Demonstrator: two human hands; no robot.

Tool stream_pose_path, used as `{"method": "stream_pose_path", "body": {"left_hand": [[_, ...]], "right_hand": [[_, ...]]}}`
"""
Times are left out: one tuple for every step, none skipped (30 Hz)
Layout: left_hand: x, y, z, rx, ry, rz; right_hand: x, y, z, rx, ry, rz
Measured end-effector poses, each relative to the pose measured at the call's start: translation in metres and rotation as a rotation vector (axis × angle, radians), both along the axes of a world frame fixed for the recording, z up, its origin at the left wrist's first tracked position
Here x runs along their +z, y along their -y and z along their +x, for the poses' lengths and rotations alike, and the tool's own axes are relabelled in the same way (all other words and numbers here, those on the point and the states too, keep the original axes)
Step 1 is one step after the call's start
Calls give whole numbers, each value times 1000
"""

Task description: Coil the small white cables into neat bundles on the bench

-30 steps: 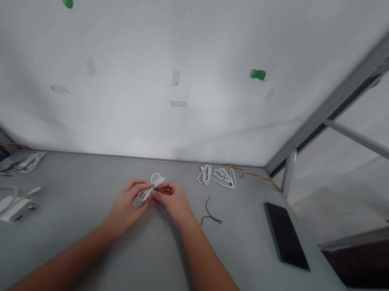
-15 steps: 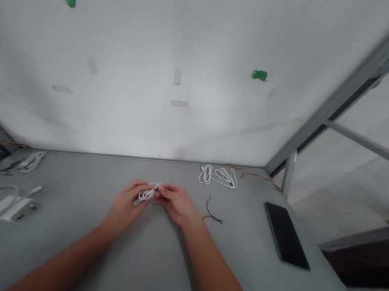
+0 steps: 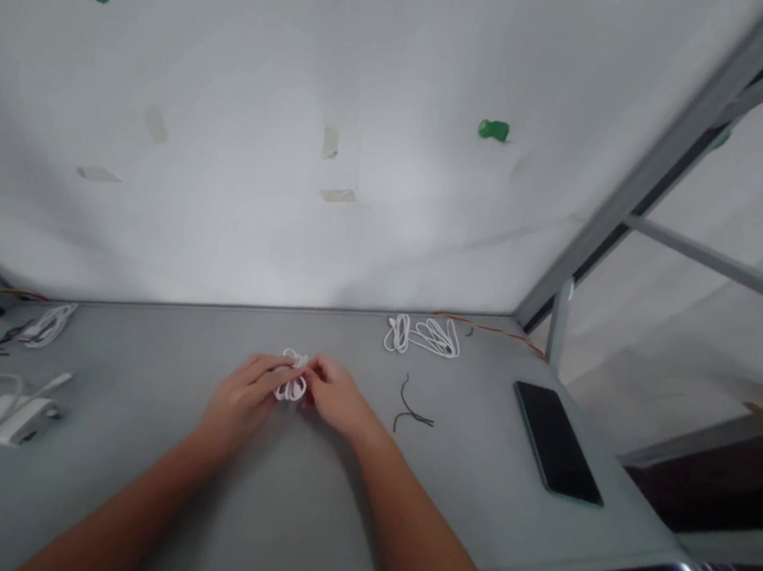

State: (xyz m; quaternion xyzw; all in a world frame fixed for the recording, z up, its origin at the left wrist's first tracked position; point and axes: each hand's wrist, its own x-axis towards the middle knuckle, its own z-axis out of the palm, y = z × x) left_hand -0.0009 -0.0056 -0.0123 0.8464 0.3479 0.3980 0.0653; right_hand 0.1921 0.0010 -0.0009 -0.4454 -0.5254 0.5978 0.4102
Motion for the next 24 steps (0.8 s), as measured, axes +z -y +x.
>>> {"method": "stream_pose_path", "body": {"left_hand": [[1,0,-1,-8,-14,8],[2,-1,-1,-10,-25,15],[3,-1,-2,-5,-36,20],[3,-1,-2,10,-46,27],[3,-2,-2,30,-54,37],[2,-2,-3,48,-59,50],[2,-2,-3,59,-63,61],[1,-2,-3,61,-66,72],[1,-2,-3,56,-68,81],[1,-3,-4,47,-69,88],[1,-3,-4,35,-71,89],[2,-4,-5,23,-71,86],[2,-4,-5,13,-67,78],[3,-4,-5,2,-57,63],[4,-5,-5,-8,-38,39],[5,-5,-3,-17,-10,3],[6,-4,-2,-14,30,-50],[6,-4,1,1,79,-124],[5,-3,3,23,142,-219],[5,-2,6,46,221,-334],[4,-2,9,66,312,-470],[2,-2,11,79,406,-622],[1,-2,13,84,501,-776],[1,-2,13,78,587,-925]], "right_hand": [[0,0,0,-17,17,25],[0,1,-1,-31,29,44],[0,1,-1,-35,30,51],[1,1,-1,-30,16,45],[1,1,-1,-19,-10,30],[2,0,0,-3,-39,12],[2,0,0,8,-68,-4],[2,0,0,9,-90,-15],[2,-1,0,1,-104,-20],[2,-1,0,-11,-112,-19],[2,-1,0,-22,-118,-14],[3,-1,0,-34,-123,-2],[4,0,0,-39,-124,16],[5,0,1,-37,-116,43],[7,2,1,-35,-93,79],[9,3,2,-39,-46,126],[11,4,2,-48,22,182],[13,6,3,-58,106,244],[15,8,3,-67,197,309],[16,10,3,-76,286,373],[16,11,3,-79,361,432],[17,12,3,-73,418,483],[16,13,3,-62,456,526],[16,14,2,-53,482,563]]}}
